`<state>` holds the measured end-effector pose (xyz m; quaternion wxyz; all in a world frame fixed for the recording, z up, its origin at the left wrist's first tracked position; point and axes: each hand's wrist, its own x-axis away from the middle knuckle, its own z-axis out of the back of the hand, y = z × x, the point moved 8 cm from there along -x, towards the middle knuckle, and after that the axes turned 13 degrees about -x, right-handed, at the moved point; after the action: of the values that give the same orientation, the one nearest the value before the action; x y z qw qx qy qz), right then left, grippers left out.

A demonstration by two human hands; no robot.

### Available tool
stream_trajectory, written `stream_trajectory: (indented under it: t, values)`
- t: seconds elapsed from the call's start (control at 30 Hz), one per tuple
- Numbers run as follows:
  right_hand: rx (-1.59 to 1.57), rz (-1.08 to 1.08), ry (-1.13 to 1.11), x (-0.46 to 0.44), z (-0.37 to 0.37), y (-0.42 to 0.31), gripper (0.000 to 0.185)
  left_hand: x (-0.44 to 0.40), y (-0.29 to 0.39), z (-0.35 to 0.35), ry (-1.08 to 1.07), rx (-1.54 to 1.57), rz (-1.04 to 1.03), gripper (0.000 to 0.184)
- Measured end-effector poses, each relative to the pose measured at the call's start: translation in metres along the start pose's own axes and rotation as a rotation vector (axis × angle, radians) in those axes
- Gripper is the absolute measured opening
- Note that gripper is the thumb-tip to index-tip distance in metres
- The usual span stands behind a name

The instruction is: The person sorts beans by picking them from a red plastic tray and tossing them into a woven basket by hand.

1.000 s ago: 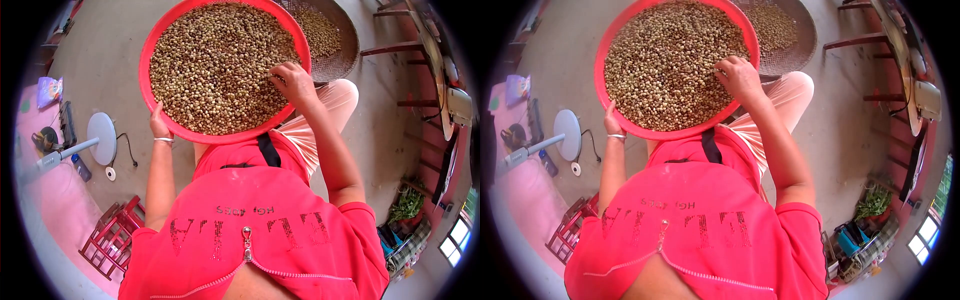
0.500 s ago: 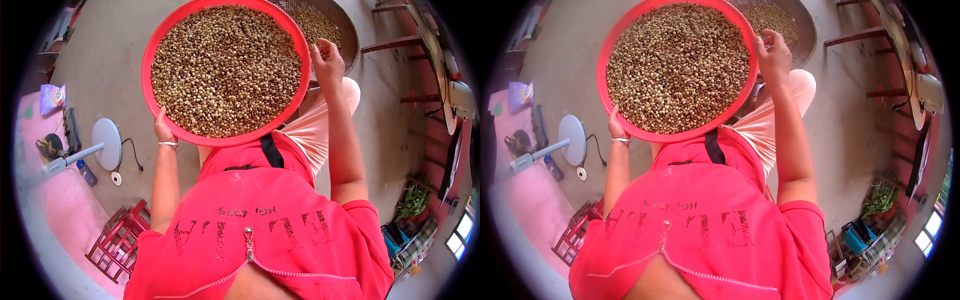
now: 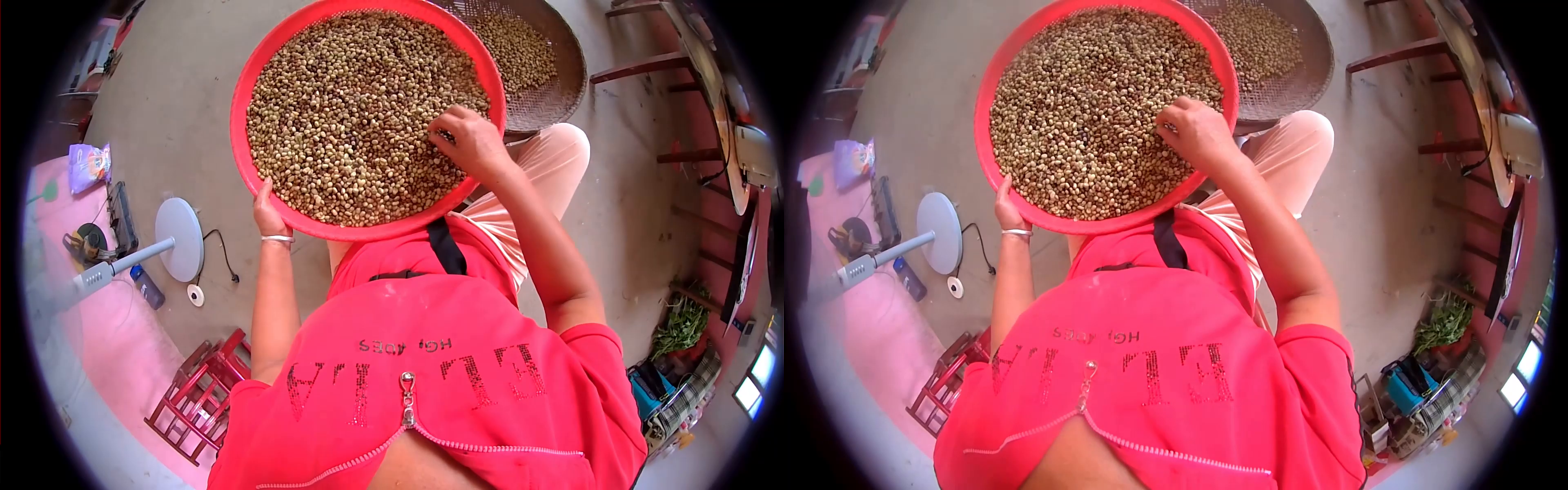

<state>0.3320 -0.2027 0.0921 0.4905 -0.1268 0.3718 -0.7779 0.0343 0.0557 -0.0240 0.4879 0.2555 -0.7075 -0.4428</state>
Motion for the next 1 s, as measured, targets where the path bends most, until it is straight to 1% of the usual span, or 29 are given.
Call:
stream_trajectory:
  t: [0.03, 0.07, 0.1, 0.13, 0.17, 0.23, 0.27, 0.3, 0.37, 0.43, 0.5, 0.57, 0.7, 0.77, 0.83, 0.87, 0.9, 0.97, 1.0]
  values:
    - [-0.049, 0.009, 0.086, 0.0, 0.011, 0.0, 0.013, 0.0, -0.001, 0.001, 0.002, 0.0, 0.001, 0.038]
    - [0.002, 0.055, 0.245, -0.004, 0.03, 0.011, 0.015, 0.0, -0.002, 0.001, 0.011, -0.001, 0.004, 0.038]
    - [-0.076, -0.086, 0.385, -0.004, 0.054, 0.022, 0.017, 0.0, -0.003, 0.002, 0.021, -0.003, 0.008, 0.038]
    - [-0.039, -0.228, 0.562, -0.001, 0.08, 0.032, 0.019, 0.001, -0.003, 0.003, 0.022, -0.004, 0.009, 0.038]
    - [-0.038, -0.23, 0.563, -0.002, 0.092, 0.029, 0.019, 0.0, -0.003, 0.002, 0.014, 0.0, 0.008, 0.039]
    - [0.163, -0.323, 0.523, 0.0, 0.108, 0.029, 0.018, -0.002, -0.002, -0.001, -0.004, 0.005, 0.005, 0.039]
    - [0.115, -0.266, 0.413, -0.002, 0.095, 0.027, 0.019, -0.002, -0.003, -0.001, -0.009, 0.016, 0.01, 0.039]
    - [0.062, -0.225, 0.247, -0.002, 0.072, 0.022, 0.02, -0.002, -0.003, -0.002, -0.012, 0.028, 0.017, 0.038]
    - [0.128, -0.172, -0.013, 0.005, 0.03, 0.005, 0.021, -0.001, -0.004, -0.001, -0.011, 0.032, 0.028, 0.039]
    - [0.148, -0.132, -0.076, 0.009, 0.003, 0.001, 0.021, 0.001, -0.002, 0.001, 0.007, 0.051, 0.015, 0.036]
    - [0.123, -0.122, -0.081, 0.008, -0.007, 0.002, 0.02, -0.002, -0.004, 0.004, 0.012, 0.032, 0.014, 0.037]
    - [0.164, -0.083, -0.057, 0.006, -0.008, 0.002, 0.019, -0.001, -0.002, 0.002, 0.008, 0.015, 0.015, 0.038]
    - [0.164, -0.105, -0.074, 0.005, -0.004, 0.007, 0.016, 0.004, 0.001, -0.004, -0.014, 0.009, 0.02, 0.038]
    - [0.105, -0.026, 0.265, 0.001, 0.037, 0.008, 0.012, 0.004, 0.002, -0.004, -0.015, 0.009, 0.02, 0.038]
    - [0.165, -0.124, 0.598, -0.002, 0.086, 0.02, 0.009, 0.007, 0.001, -0.003, 0.024, 0.051, 0.023, 0.036]
    - [0.206, -0.156, 0.617, -0.003, 0.102, 0.006, 0.009, 0.006, 0.0, -0.002, 0.024, 0.051, 0.023, 0.036]
    - [0.208, -0.158, 0.622, -0.002, 0.101, 0.007, 0.009, 0.004, -0.001, -0.002, 0.019, 0.05, 0.022, 0.036]
    - [0.069, -0.092, 0.329, -0.01, 0.069, 0.01, 0.011, 0.002, -0.002, -0.004, -0.016, 0.044, 0.021, 0.037]
    - [0.069, -0.022, 0.149, -0.01, 0.045, 0.003, 0.011, 0.003, -0.001, -0.005, -0.017, 0.047, 0.021, 0.037]
